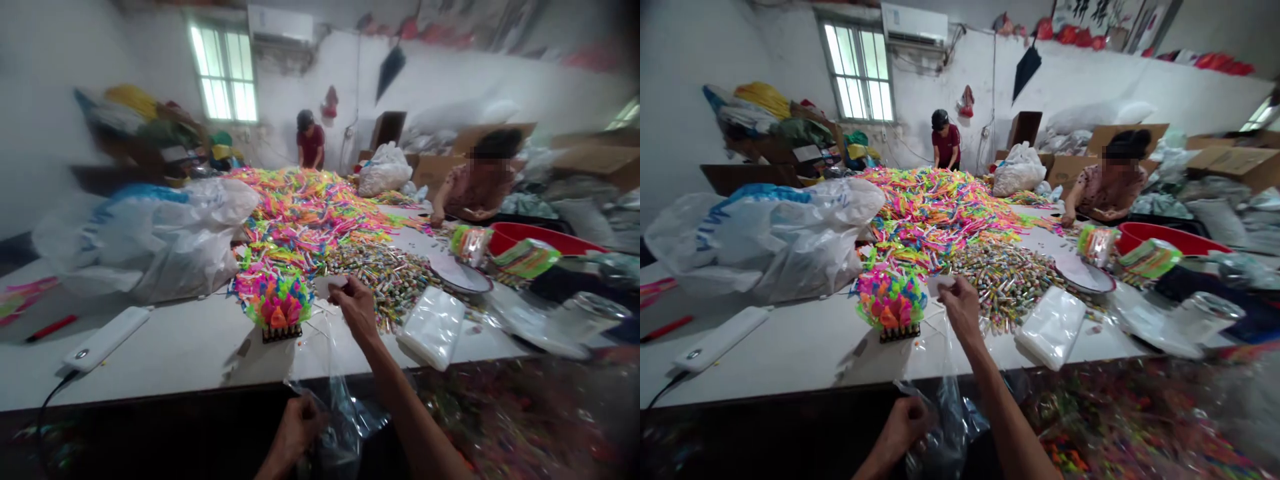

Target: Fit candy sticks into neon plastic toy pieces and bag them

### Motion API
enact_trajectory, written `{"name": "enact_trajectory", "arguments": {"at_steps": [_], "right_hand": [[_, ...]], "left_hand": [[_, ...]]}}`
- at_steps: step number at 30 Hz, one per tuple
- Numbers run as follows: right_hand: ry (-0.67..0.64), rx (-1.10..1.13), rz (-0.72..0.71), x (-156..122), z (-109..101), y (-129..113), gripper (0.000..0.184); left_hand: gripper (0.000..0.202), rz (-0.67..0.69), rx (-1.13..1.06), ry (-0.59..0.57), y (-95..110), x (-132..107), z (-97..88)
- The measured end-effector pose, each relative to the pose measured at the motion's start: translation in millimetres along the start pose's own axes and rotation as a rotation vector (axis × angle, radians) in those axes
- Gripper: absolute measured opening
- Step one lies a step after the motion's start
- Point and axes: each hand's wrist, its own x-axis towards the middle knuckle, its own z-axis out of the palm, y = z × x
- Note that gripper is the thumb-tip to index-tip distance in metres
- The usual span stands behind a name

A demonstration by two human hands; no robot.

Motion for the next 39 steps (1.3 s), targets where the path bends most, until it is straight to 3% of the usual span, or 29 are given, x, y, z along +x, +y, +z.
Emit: {"name": "enact_trajectory", "arguments": {"at_steps": [2,5,10,14,17,20,27,34,39], "right_hand": [[-0.093,0.043,-0.109,6.6,15.1,-32.0,0.011],[-0.271,-0.152,-0.27,14.9,43.0,-54.3,0.013],[-0.375,-0.435,-0.24,32.8,61.9,-50.5,0.011],[-0.475,-0.228,-0.219,40.9,64.4,-52.7,0.007],[-0.493,-0.197,-0.249,39.3,72.2,-56.5,0.007],[-0.49,-0.363,-0.28,34.6,78.0,-58.2,0.016],[-0.598,-0.604,-0.23,40.4,66.9,-65.1,0.021],[-0.591,-1.067,-0.373,32.5,90.6,-84.3,0.021],[-0.608,-1.012,-0.452,30.1,95.6,-84.0,0.035]], "left_hand": [[0.03,-0.023,-0.007,-0.011,2.3,0.0,3.9],[0.031,-0.025,0.015,0.016,8.5,-1.1,4.5],[0.03,-0.073,0.004,0.051,10.4,0.2,-2.8],[0.025,-0.051,0.002,0.051,11.4,0.5,-5.4],[0.024,0.039,-0.001,0.05,16.5,-1.3,-5.2],[0.024,0.053,0.015,0.055,20.9,-3.3,-4.9],[0.024,0.027,-0.021,0.064,19.0,-3.7,-6.8],[0.036,0.056,-0.22,0.019,24.7,-2.6,-13.3],[0.033,0.062,-0.279,-0.003,37.2,-7.5,-22.2]]}}
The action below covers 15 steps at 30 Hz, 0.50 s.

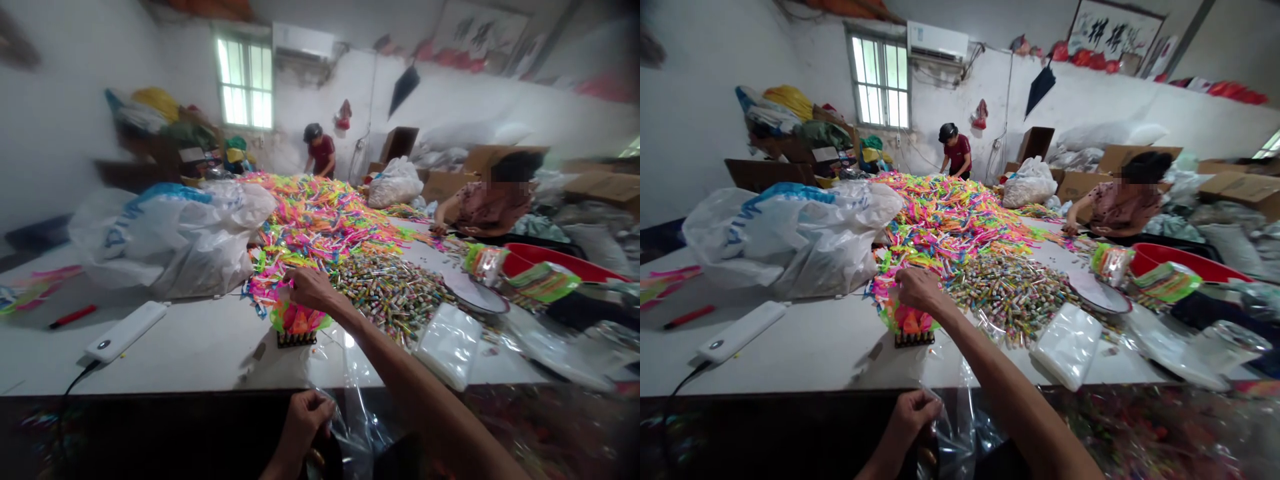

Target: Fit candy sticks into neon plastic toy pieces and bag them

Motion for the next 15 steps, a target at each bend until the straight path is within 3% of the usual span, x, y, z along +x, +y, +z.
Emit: {"name": "enact_trajectory", "arguments": {"at_steps": [6,11,15], "right_hand": [[-0.012,0.007,0.073,-8.6,4.3,0.3,0.022],[0.144,0.174,0.027,-14.9,0.9,0.1,0.028],[0.061,0.112,0.049,-18.2,6.4,-0.3,0.022]], "left_hand": [[0.039,-0.057,0.018,0.18,24.2,-1.8,-4.8],[0.041,-0.015,-0.044,0.239,35.4,0.5,-8.9],[0.044,0.003,-0.079,0.26,33.2,4.9,-7.3]]}}
